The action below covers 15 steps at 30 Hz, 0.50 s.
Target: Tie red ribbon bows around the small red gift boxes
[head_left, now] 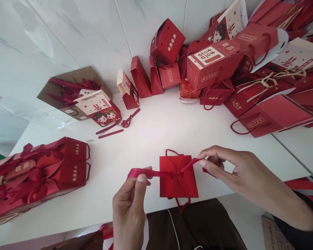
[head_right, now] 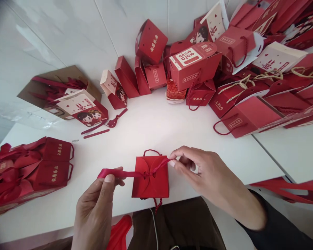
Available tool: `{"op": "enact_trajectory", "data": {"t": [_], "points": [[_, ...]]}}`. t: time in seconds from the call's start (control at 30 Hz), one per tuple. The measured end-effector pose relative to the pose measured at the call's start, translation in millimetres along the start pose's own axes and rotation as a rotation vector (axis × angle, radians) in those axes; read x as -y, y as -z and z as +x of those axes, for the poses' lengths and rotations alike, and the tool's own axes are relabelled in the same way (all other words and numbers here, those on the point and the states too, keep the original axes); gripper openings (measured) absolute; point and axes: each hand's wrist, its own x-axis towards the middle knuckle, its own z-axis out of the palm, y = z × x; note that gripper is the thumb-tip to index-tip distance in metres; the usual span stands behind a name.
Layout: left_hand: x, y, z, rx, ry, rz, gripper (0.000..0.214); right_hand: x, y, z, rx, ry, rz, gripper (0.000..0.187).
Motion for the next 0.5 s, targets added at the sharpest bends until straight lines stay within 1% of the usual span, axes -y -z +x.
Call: {"op": "enact_trajectory", "data": {"t": [0.1,0.2,0.3,0.4,0.5], "points": [[-12.0,-9.4,-0.1,0.026,-0.062,-0.084,0.034,13.3,-3.0,0.1,-0.069,0.064,0.068,0.022],[-21.8,-17.4,2.3,0.069,-0.116,-0.165,0.044,25.7,-10.6,2.0,-0.108,0.129,0.179,0.018],[-30.6,-20.6,9.4,0.056,-0.22,-0.167,0.047,36.4,-18.1,3.7,-0.094,0.183,0.31,0.014],[-40.0,-21.9,20.2,0.021,-0.285,-0.119,0.044,44.8,-23.1,5.4,-0.048,0.174,0.411,0.023],[-44.3,-23.6,33.9,0.056,-0.34,-0.064,0.038,47.5,-27.2,7.5,-0.037,0.163,0.395,0.028]]}}
